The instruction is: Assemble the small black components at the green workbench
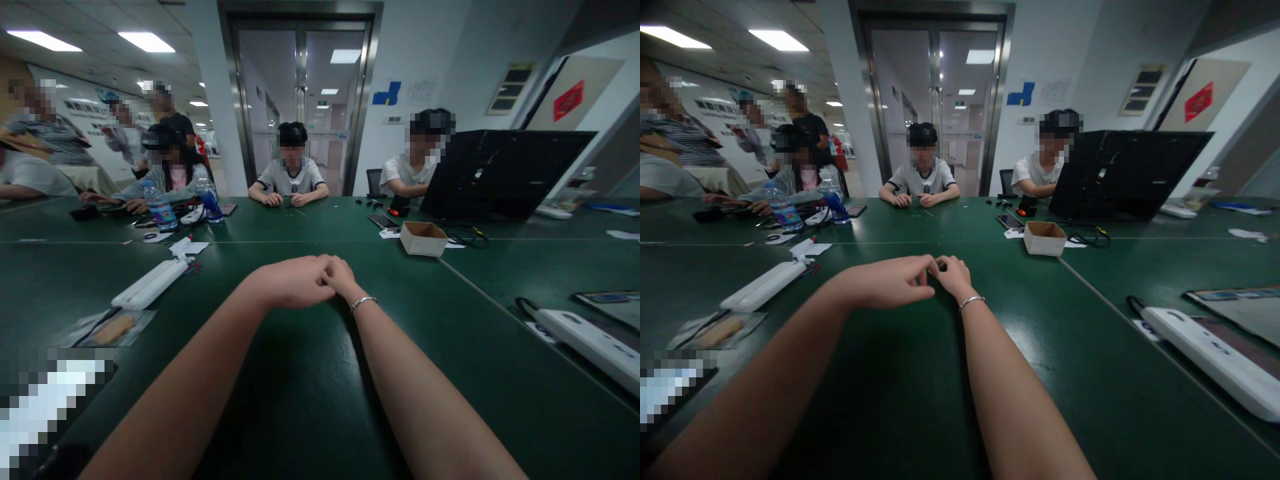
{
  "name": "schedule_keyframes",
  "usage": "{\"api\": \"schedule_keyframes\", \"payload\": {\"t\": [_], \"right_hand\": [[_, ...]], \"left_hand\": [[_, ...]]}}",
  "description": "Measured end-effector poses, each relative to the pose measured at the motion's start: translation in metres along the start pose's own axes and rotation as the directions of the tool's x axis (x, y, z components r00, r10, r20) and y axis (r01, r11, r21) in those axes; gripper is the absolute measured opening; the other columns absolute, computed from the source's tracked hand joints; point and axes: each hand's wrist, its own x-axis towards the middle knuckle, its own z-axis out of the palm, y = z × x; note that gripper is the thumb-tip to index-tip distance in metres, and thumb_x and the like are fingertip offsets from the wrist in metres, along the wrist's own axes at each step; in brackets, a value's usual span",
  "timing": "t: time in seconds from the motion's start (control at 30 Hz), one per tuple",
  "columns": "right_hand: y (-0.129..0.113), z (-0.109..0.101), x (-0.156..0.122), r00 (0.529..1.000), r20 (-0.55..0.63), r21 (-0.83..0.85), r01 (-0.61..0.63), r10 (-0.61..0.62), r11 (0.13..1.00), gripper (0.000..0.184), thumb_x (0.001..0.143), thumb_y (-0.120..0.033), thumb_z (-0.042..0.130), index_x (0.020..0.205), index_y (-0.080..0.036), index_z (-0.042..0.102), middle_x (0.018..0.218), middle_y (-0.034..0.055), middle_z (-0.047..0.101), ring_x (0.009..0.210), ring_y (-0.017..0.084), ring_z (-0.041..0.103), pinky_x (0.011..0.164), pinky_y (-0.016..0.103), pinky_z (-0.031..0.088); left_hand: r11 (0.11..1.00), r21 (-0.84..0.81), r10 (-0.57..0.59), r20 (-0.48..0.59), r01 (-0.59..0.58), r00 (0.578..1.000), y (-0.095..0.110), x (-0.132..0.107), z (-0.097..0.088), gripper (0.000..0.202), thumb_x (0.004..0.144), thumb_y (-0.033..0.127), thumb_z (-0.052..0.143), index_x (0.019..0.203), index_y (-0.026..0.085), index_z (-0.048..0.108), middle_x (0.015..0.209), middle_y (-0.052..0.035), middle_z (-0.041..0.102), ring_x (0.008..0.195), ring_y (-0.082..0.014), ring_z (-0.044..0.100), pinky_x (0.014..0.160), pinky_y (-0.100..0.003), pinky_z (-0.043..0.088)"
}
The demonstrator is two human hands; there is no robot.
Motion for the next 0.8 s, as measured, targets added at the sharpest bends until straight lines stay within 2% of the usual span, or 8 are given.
{"api": "schedule_keyframes", "payload": {"t": [0.07,0.1,0.17,0.3,0.5,0.57,0.63,0.8], "right_hand": [[-0.003,-0.001,-0.001,1.000,0.002,-0.003,0.018,-0.018,1.000,0.019,0.081,-0.036,0.071,0.098,-0.027,0.071,0.097,0.0003,0.066,0.093,0.021,0.058,0.083,0.030,0.044],[-0.004,-0.002,-0.002,1.000,0.008,-0.005,0.027,-0.027,1.000,0.018,0.081,-0.036,0.071,0.096,-0.027,0.070,0.097,-0.0003,0.067,0.093,0.021,0.058,0.082,0.030,0.043],[-0.006,-0.002,-0.002,0.999,0.025,-0.017,0.044,-0.044,0.999,0.016,0.080,-0.036,0.072,0.093,-0.027,0.069,0.098,-0.0009,0.067,0.093,0.022,0.057,0.082,0.032,0.042],[-0.007,0.000,-0.001,0.997,0.043,-0.026,0.066,-0.065,0.997,0.018,0.079,-0.036,0.073,0.092,-0.025,0.068,0.097,0.0001,0.068,0.095,0.024,0.057,0.083,0.034,0.041],[-0.002,0.009,0.002,0.991,0.041,0.225,0.114,-0.127,0.968,0.018,0.075,-0.029,0.075,0.087,-0.021,0.065,0.086,-0.0005,0.068,0.085,0.018,0.061,0.076,0.029,0.045],[-0.002,0.011,0.002,0.987,0.021,0.304,0.147,-0.161,0.941,0.016,0.074,-0.024,0.074,0.087,-0.020,0.065,0.084,-0.0004,0.068,0.081,0.016,0.062,0.073,0.027,0.046],[-0.002,0.011,0.002,0.986,0.000,0.326,0.157,-0.166,0.932,0.015,0.073,-0.020,0.073,0.086,-0.019,0.065,0.083,0.0000,0.067,0.079,0.016,0.062,0.071,0.026,0.047],[-0.001,0.009,0.003,0.999,0.034,0.439,0.017,-0.036,0.899,0.017,0.073,-0.021,0.070,0.089,-0.016,0.065,0.078,0.0006,0.065,0.054,0.011,0.057,0.053,0.023,0.045]], "left_hand": [[0.975,0.116,-0.165,-0.201,0.191,0.966,-0.021,0.029,0.019,0.033,0.081,0.031,0.056,0.110,0.016,0.058,0.108,-0.0129,0.060,0.100,-0.0270,0.058,0.093,-0.039,0.045],[0.958,0.150,-0.194,-0.287,0.244,0.938,-0.034,0.038,0.029,0.037,0.082,0.029,0.054,0.117,0.016,0.055,0.116,-0.0153,0.057,0.108,-0.0303,0.054,0.099,-0.044,0.041],[0.965,0.142,-0.158,-0.354,0.219,0.922,-0.058,0.045,0.048,0.044,0.085,0.027,0.052,0.128,0.019,0.049,0.127,-0.0146,0.051,0.120,-0.0319,0.046,0.104,-0.048,0.036],[0.999,-0.024,0.026,-0.309,-0.035,0.951,-0.084,0.042,0.067,0.038,0.089,0.021,0.043,0.126,0.025,0.051,0.128,-0.0070,0.054,0.120,-0.0215,0.048,0.108,-0.038,0.037],[0.978,-0.171,0.037,-0.425,-0.120,0.904,-0.097,0.044,0.071,0.024,0.089,0.021,0.044,0.104,0.023,0.063,0.106,-0.0039,0.064,0.100,-0.0175,0.059,0.092,-0.032,0.046],[0.960,-0.262,-0.029,-0.441,-0.098,0.897,-0.105,0.047,0.074,0.021,0.088,0.023,0.048,0.102,0.023,0.063,0.103,-0.0034,0.066,0.095,-0.0166,0.061,0.088,-0.030,0.047],[0.933,-0.359,-0.144,-0.409,-0.014,0.901,-0.114,0.051,0.077,0.019,0.086,0.027,0.052,0.101,0.021,0.063,0.097,-0.0034,0.068,0.089,-0.0159,0.062,0.083,-0.028,0.048],[0.884,-0.387,-0.374,-0.250,0.262,0.893,-0.112,0.068,0.077,0.024,0.086,0.039,0.051,0.089,0.020,0.066,0.082,-0.0027,0.070,0.075,-0.0158,0.063,0.072,-0.027,0.046]]}}
